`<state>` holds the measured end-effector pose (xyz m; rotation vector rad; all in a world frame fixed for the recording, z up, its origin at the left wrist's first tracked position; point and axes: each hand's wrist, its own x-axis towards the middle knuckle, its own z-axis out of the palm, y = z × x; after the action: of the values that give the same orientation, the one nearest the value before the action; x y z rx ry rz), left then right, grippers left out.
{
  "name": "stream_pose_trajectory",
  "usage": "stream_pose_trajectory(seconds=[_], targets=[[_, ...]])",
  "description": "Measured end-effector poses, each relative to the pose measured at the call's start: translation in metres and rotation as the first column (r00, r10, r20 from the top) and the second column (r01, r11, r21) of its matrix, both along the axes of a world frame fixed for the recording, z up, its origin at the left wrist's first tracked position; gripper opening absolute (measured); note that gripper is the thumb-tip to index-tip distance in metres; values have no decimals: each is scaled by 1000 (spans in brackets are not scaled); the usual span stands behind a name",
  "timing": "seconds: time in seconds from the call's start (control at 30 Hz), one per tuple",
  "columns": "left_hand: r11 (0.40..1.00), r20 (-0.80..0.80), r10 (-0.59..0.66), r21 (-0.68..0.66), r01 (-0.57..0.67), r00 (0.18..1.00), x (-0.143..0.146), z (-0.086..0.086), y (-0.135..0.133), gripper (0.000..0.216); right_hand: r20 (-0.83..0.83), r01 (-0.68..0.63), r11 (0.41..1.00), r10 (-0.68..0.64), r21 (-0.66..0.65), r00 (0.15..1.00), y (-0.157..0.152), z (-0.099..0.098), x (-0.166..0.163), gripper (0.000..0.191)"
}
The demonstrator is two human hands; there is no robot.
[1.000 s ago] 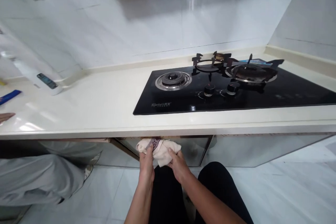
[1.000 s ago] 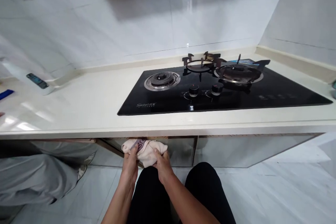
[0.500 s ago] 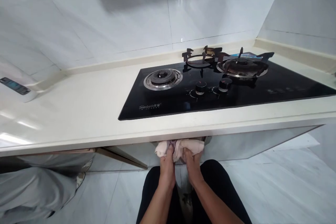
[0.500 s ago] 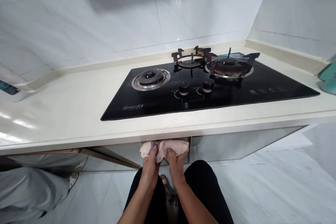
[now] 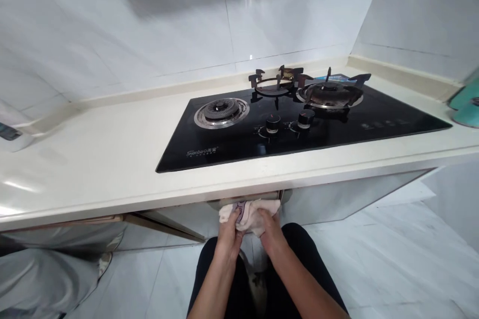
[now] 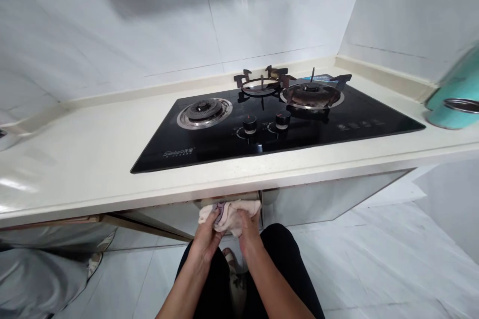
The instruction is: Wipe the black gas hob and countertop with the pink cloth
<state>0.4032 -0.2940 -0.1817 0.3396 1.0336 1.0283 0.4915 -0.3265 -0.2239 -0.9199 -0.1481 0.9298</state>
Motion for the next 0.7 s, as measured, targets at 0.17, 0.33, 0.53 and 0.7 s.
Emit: stream_pose_trajectory(seconds=[0.17,0.33,0.53,0.7], targets=[[980,71,-135,159,123,988,43,48,-20,60,9,135,990,-134,-35,991,-22,43,49,67],[943,37,-297,170,287,954,85,49,-32,63,36,396,902,-396,-171,918,-28,50,89,72],[965,3,-263,-11,263,965,100,28,-35,46,-41,268,948,-279,-172,960,-37,46,82,62],[916,-127,-333,190,352,934,78,47,-38,56,-26,273,957,-277,-101,961,-37,62,69,69]])
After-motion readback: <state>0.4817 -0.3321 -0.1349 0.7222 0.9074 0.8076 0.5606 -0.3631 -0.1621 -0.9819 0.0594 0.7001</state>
